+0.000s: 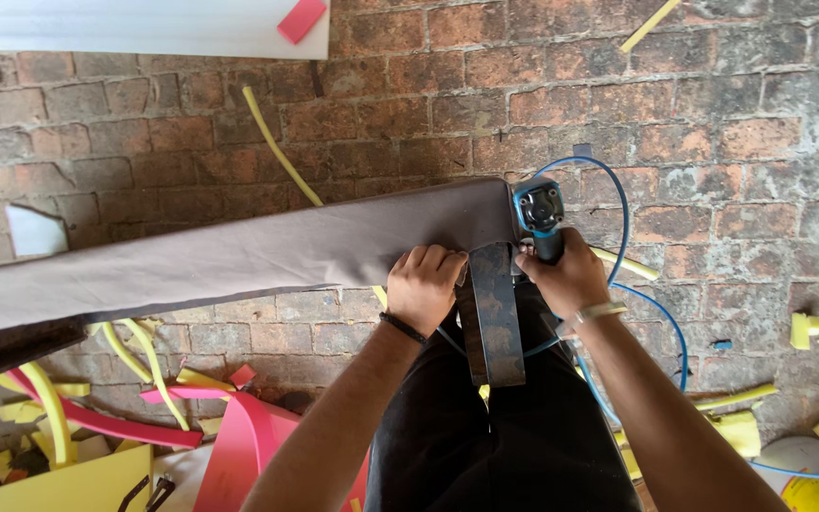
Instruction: The person staples fabric onto a wooden furniture frame using a pneumatic staple gun, then trims excess fabric with shears. The person works along the edges of the frame, securing the fabric and cutting away overhang.
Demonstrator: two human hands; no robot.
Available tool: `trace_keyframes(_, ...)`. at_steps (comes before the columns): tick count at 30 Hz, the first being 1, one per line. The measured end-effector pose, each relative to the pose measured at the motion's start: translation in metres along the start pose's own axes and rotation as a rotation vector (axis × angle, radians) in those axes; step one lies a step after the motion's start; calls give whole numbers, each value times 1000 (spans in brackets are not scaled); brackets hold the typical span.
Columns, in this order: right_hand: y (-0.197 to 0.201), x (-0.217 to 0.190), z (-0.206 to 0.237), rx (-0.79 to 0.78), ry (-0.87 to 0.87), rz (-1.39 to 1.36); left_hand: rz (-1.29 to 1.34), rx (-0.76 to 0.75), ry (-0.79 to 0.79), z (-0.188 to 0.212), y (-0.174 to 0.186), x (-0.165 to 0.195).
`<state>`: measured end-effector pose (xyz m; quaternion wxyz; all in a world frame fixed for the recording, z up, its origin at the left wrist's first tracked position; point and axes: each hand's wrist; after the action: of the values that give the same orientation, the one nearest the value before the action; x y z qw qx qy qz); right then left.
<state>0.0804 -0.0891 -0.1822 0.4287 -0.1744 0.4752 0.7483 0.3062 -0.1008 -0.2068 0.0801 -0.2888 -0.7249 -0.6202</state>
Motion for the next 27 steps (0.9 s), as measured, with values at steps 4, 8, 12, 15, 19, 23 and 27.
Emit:
trace_keyframes(4,30,6,38,-64,-11,-132,27,-14,32,1,2,1)
trace_keyframes(8,40,2,74,-148,-65,-205,52,-38,69,3,1,1)
trace_keyframes(12,25,-6,78,-36,-107,-410,68,6,53,7,-4,-2)
trace_keyframes(15,15,-12,75,-24,-118,-384,53,0,36,10,-6,-5)
trace_keyframes(19,7,-21,77,4,-125,-417,55,-19,18,13,-10,-10)
trace_keyframes(23,0,-33,79,10,-129,-329,93,-12,4,15,-15,-15)
trace_keyframes(27,0,-41,80,16,-117,-341,86,-43,3,16,-17,-19)
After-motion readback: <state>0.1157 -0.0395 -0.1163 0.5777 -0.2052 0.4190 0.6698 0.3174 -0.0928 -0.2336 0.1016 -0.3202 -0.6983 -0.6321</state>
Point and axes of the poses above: each hand's wrist, its own z-axis away from the middle knuckle, its own y-axis out of the back of the hand, x = y × z, and after that the axes turned 15 degrees about y, right-handed
